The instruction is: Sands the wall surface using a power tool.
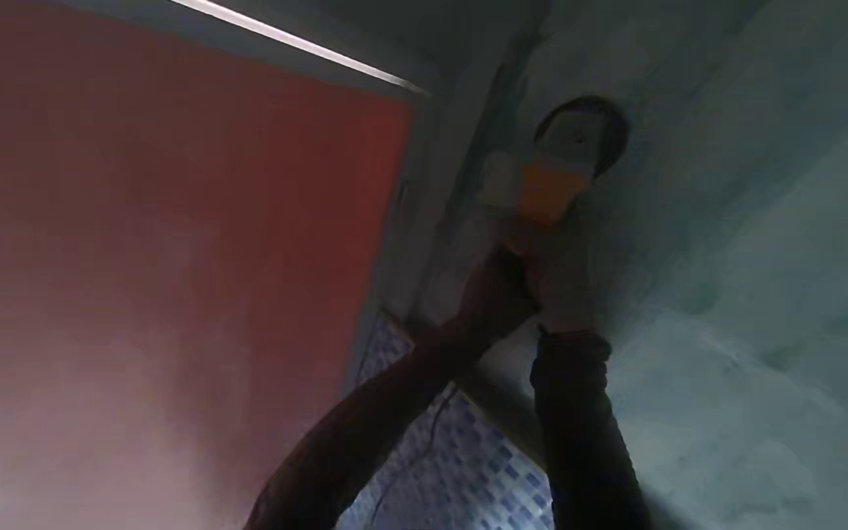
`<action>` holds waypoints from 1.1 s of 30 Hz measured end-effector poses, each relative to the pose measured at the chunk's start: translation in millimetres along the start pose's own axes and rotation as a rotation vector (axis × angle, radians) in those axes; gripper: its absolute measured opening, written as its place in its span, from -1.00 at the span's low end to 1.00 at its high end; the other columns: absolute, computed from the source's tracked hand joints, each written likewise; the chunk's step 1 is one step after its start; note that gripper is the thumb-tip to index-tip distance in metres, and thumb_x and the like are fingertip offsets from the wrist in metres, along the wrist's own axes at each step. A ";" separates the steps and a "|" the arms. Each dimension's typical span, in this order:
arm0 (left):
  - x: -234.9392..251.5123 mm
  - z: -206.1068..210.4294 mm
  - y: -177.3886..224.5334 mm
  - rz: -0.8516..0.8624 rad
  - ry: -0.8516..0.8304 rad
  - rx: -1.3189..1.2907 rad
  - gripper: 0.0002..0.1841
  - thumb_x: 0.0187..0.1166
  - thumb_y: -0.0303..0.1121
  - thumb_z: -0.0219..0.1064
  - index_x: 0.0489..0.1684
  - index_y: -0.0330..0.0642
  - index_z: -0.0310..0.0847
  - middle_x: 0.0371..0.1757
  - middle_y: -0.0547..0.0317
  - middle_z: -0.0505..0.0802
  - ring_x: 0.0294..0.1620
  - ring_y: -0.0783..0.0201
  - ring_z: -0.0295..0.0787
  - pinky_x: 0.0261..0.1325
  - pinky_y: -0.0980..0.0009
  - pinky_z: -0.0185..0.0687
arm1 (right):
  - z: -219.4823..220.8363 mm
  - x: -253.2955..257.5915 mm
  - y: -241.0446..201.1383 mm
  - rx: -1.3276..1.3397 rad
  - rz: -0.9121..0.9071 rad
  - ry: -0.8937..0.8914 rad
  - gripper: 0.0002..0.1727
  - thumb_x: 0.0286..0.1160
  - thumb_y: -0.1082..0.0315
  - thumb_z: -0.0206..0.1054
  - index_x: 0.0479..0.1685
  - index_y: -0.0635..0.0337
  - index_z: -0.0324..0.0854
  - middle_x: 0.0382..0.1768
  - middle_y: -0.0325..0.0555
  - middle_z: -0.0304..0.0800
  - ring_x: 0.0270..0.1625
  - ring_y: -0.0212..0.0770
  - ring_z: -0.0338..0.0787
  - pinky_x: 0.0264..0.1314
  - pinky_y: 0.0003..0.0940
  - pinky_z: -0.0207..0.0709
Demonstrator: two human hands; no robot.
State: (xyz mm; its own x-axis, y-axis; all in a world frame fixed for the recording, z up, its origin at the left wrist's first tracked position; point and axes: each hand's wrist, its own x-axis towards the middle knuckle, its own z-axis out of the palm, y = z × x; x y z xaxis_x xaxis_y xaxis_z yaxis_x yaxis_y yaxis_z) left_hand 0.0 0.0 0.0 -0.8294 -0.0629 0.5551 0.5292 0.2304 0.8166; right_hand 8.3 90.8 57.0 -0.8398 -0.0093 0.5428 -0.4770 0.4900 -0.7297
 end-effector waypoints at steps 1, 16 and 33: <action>-7.5 3.5 -14.2 -0.023 0.046 -0.070 -0.27 0.22 -0.35 0.64 0.46 -0.32 0.45 0.14 -0.01 0.82 0.15 0.27 0.79 0.28 0.28 0.74 | 6.9 -0.3 0.5 -0.029 0.022 -0.033 -0.33 0.39 0.00 0.56 0.43 0.16 0.56 0.01 -0.01 0.82 -0.03 -0.20 0.79 0.01 -0.15 0.73; -35.9 -7.2 -58.3 -0.116 0.116 -0.155 -0.24 0.18 -0.39 0.65 0.45 -0.39 0.42 0.10 0.03 0.83 0.12 0.37 0.79 0.25 0.37 0.74 | 42.8 -27.4 13.7 -0.068 0.102 -0.141 -0.26 0.31 -0.01 0.61 0.47 0.13 0.51 0.06 -0.04 0.82 0.04 -0.22 0.81 0.10 -0.17 0.73; 9.8 0.6 -5.4 -0.005 0.027 0.111 -0.31 0.28 -0.29 0.64 0.45 -0.22 0.45 0.04 0.00 0.84 0.05 0.16 0.82 0.17 0.08 0.76 | -12.0 -19.0 6.2 0.000 0.130 -0.041 -0.25 0.27 -0.16 0.59 0.40 0.11 0.59 0.06 0.00 0.81 -0.01 -0.11 0.77 -0.01 -0.06 0.68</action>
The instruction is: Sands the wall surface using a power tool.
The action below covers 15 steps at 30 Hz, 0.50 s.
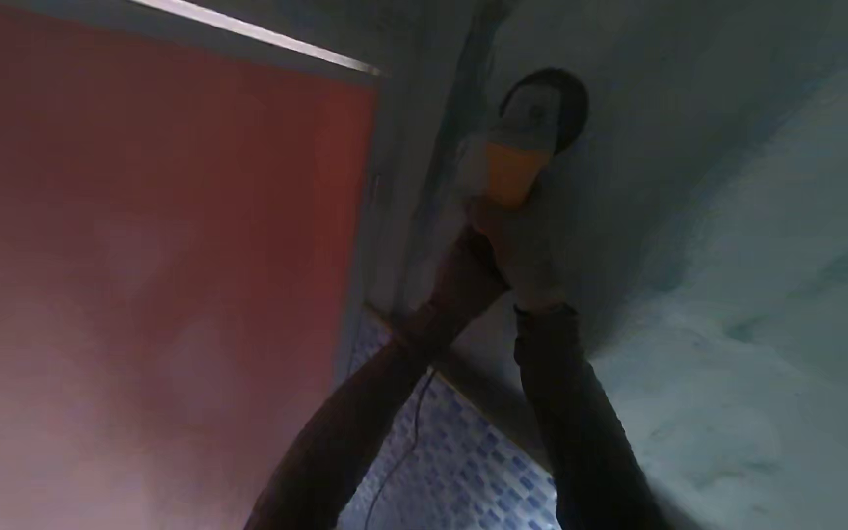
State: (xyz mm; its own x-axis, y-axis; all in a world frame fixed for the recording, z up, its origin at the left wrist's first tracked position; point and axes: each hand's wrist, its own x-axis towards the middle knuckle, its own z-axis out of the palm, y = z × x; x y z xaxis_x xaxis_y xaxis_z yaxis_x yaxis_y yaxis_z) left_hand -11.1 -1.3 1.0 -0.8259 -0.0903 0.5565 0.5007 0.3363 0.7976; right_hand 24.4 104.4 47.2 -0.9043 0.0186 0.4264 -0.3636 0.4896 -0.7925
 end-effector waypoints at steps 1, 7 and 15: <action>-0.8 -0.3 -1.8 -0.008 0.005 -0.021 -0.29 0.24 -0.29 0.65 0.44 -0.21 0.47 0.04 0.03 0.84 0.05 0.20 0.82 0.18 0.13 0.77 | -2.5 -10.4 -1.2 -0.020 0.035 -0.008 -0.29 0.30 -0.16 0.57 0.32 0.15 0.64 0.06 -0.02 0.82 0.01 -0.15 0.78 0.03 -0.14 0.68; 1.0 -7.1 2.0 -0.006 -0.025 -0.027 -0.24 0.24 -0.28 0.65 0.50 -0.31 0.42 0.18 -0.05 0.81 0.19 0.19 0.79 0.32 0.17 0.71 | -10.7 -27.0 13.6 -0.146 0.157 -0.056 -0.63 0.74 0.37 0.24 0.32 0.50 0.57 0.20 0.28 0.74 0.19 -0.02 0.73 0.29 -0.19 0.60; 47.5 -21.7 83.8 0.175 -0.022 0.096 -0.32 0.28 -0.38 0.66 0.45 -0.14 0.47 0.02 -0.06 0.83 -0.06 0.09 0.82 -0.05 0.05 0.79 | -45.3 52.0 -11.2 -0.310 -0.081 0.020 -0.68 0.73 0.46 0.22 0.27 0.54 0.60 0.22 0.42 0.72 0.23 0.21 0.73 0.30 0.09 0.60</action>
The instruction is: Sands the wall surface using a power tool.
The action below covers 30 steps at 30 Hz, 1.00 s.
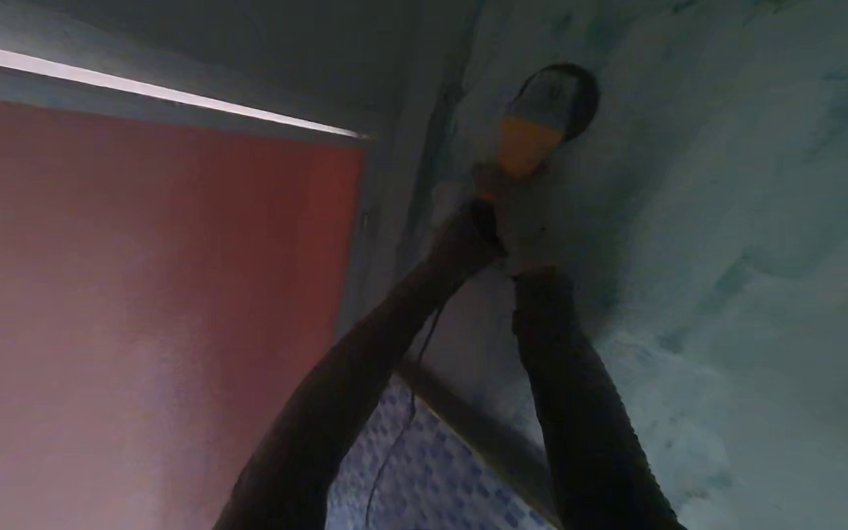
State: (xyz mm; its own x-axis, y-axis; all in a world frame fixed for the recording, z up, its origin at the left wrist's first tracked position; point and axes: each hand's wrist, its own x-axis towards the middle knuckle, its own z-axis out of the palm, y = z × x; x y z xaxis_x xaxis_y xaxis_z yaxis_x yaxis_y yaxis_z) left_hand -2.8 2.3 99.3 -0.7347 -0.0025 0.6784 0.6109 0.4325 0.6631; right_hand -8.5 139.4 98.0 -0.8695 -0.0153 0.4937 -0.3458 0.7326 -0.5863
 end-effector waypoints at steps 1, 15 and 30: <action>-0.9 0.1 6.3 0.027 0.006 -0.011 -0.34 0.28 -0.36 0.67 0.43 -0.12 0.49 0.02 -0.06 0.83 -0.07 0.08 0.81 -0.08 0.05 0.79 | -11.3 -9.7 -4.1 -0.073 -0.031 0.022 -0.68 0.71 0.48 0.21 0.28 0.54 0.60 0.23 0.43 0.70 0.26 0.22 0.71 0.34 0.09 0.57; -119.4 81.8 -52.7 -0.330 0.269 -0.438 -0.52 0.33 -0.67 0.40 0.30 -0.33 0.50 -0.18 0.12 0.76 -0.27 0.44 0.71 -0.18 0.45 0.73 | 41.2 -56.7 20.7 0.132 -0.025 -0.157 -0.10 0.18 -0.34 0.56 0.47 0.05 0.53 0.04 0.09 0.82 0.01 0.08 0.82 -0.01 0.24 0.70; -194.0 98.7 -124.9 -0.399 0.392 -0.367 -0.50 0.39 -0.51 0.43 0.32 -0.47 0.44 -0.06 0.15 0.80 -0.11 0.58 0.75 0.03 0.61 0.72 | 117.5 -77.4 31.9 0.055 -0.040 -0.208 -0.05 -0.04 -0.20 0.74 0.46 0.01 0.52 0.02 -0.05 0.84 0.05 -0.10 0.85 0.10 0.04 0.77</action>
State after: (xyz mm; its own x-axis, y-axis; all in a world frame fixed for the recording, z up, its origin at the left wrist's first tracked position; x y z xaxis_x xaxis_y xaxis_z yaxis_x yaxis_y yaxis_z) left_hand 34.4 37.7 -146.3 -0.8056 -0.4564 0.3776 0.4264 -0.0042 0.9045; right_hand 6.4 84.0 -34.4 -0.9066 -0.1880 0.3779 -0.3957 0.6901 -0.6060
